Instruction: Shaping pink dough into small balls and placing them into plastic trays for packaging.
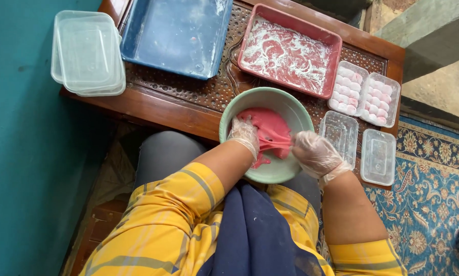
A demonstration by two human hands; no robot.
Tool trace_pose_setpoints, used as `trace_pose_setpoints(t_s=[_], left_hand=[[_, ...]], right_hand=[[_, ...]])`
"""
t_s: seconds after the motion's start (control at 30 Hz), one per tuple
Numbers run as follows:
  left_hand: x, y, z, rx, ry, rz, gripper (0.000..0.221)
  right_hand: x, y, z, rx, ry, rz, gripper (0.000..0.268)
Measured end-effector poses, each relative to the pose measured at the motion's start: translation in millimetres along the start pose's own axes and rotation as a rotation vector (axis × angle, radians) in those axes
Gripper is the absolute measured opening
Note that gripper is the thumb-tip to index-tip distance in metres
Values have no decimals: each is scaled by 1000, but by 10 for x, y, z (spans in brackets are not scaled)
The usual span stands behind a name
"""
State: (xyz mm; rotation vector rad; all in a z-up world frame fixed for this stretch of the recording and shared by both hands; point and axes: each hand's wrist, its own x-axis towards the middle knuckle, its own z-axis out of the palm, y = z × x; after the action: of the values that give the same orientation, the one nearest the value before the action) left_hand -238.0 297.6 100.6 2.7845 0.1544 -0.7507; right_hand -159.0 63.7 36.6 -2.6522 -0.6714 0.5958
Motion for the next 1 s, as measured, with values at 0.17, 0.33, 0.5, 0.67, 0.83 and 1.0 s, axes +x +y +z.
trace_pose_setpoints(t_s=[0.17, 0.33, 0.5, 0.67, 0.83, 1.0], left_hand=[[44, -46, 40, 42, 27, 58, 52], [521, -91, 514, 19, 66, 57, 49], [196, -39, 185, -52, 57, 57, 49], [-129, 1, -153, 195, -22, 84, 52], [-112, -38, -549, -239, -323, 45, 69], [261, 47, -271, -462, -436, 215, 86]], right_hand=[[243, -61, 254, -585, 366, -151, 29], [734, 45, 1166, -724, -28, -147, 52], [638, -457, 595, -467, -115, 7, 34], [-25, -786, -85, -45, -205, 86, 28], [-632, -797, -622, 710, 87, 225, 8], [-1139, -913, -1460, 1385, -1, -342, 12]])
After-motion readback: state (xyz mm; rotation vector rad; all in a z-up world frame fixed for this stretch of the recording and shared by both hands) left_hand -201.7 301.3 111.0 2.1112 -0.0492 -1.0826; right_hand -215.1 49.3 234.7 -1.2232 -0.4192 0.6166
